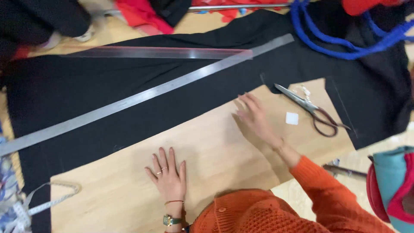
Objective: The person uses shears to cut a piece of black fabric laid out on a wooden table, following white chalk lines. They also use a measuring tape to measure the fabric and a ruler to guide the cuts. The person removes cut pieces and adjusts the fabric throughout the process.
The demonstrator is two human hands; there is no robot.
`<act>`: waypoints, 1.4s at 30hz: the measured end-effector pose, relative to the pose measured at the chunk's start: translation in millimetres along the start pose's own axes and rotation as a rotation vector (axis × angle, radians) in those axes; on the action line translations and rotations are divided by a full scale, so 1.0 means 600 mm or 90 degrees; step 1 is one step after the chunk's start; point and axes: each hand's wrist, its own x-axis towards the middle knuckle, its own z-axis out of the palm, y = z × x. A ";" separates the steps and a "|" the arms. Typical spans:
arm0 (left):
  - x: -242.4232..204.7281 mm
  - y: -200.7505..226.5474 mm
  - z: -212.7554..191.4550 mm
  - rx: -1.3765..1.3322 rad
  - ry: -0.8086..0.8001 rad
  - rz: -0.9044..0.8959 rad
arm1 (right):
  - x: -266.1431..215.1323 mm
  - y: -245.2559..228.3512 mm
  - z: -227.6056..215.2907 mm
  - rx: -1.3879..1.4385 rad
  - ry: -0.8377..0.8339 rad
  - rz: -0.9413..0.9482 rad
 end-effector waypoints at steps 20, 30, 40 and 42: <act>0.177 -0.080 0.093 0.051 0.180 0.035 | -0.191 0.186 -0.346 -0.258 -0.159 0.412; 0.174 -0.040 0.062 0.238 0.111 0.144 | -0.175 0.189 -0.355 -0.212 -0.128 0.298; -0.059 0.052 0.082 0.131 0.075 0.043 | 0.041 0.192 -0.284 -0.146 -0.063 -0.013; -0.096 0.075 0.067 0.066 0.086 0.018 | 0.125 0.194 -0.239 -0.135 -0.141 -0.074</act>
